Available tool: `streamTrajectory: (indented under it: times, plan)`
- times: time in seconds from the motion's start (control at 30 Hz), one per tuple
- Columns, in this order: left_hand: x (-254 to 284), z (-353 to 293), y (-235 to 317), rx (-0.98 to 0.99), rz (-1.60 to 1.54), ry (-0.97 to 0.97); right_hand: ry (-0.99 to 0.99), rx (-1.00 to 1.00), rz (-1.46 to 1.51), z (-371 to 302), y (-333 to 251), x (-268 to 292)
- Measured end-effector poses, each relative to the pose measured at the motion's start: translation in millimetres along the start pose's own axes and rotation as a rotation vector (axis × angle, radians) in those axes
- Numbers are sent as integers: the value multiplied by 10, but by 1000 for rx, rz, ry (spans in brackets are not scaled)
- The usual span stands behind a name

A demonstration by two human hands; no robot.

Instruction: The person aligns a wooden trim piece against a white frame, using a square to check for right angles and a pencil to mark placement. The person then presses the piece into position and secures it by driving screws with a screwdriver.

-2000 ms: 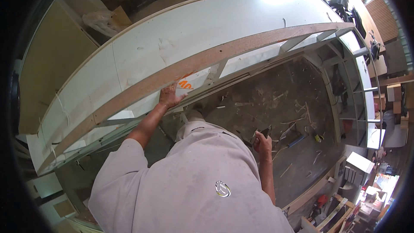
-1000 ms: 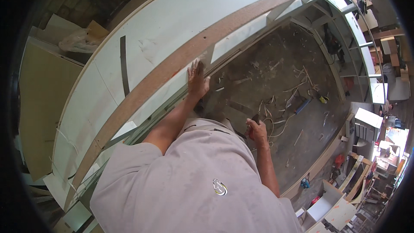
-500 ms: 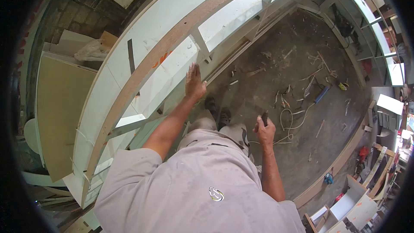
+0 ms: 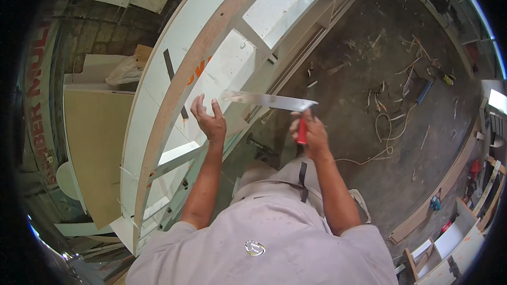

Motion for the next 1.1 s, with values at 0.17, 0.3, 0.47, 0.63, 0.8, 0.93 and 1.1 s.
streamTrajectory:
  times: [0.17, 0.3, 0.47, 0.63, 0.8, 0.93, 1.1]
  plan:
    - [-360, 375, -636, -168, 214, -208, -19, -19, 41, 838, 632, -736]
    - [-541, 437, -1169, -6, 385, -299, -10, -21, 53, 1142, 950, -1022]
    - [-643, 475, -1312, 12, 455, -348, 63, -33, 67, 1219, 1154, -1066]
    - [-791, 603, -1703, -301, 423, -58, 63, -41, 27, 1363, 1129, -1237]
    - [-762, 464, -1759, -329, 444, -90, 67, -50, 37, 1232, 1169, -1178]
    - [-760, 468, -1700, -298, 443, -49, 42, -80, 44, 1412, 1128, -1219]
    - [-741, 503, -1793, -242, 470, -143, 40, -73, 28, 1393, 1179, -1232]
Point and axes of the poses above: each hand's wrist, its own z-axis towards the middle knuckle, its own x-axis out of the back of the hand, y = z × x, the point moved 1 cm from there along z, towards the middle knuckle, and after that the axes turned 8 degrees about -x, right-handed, at the moved point
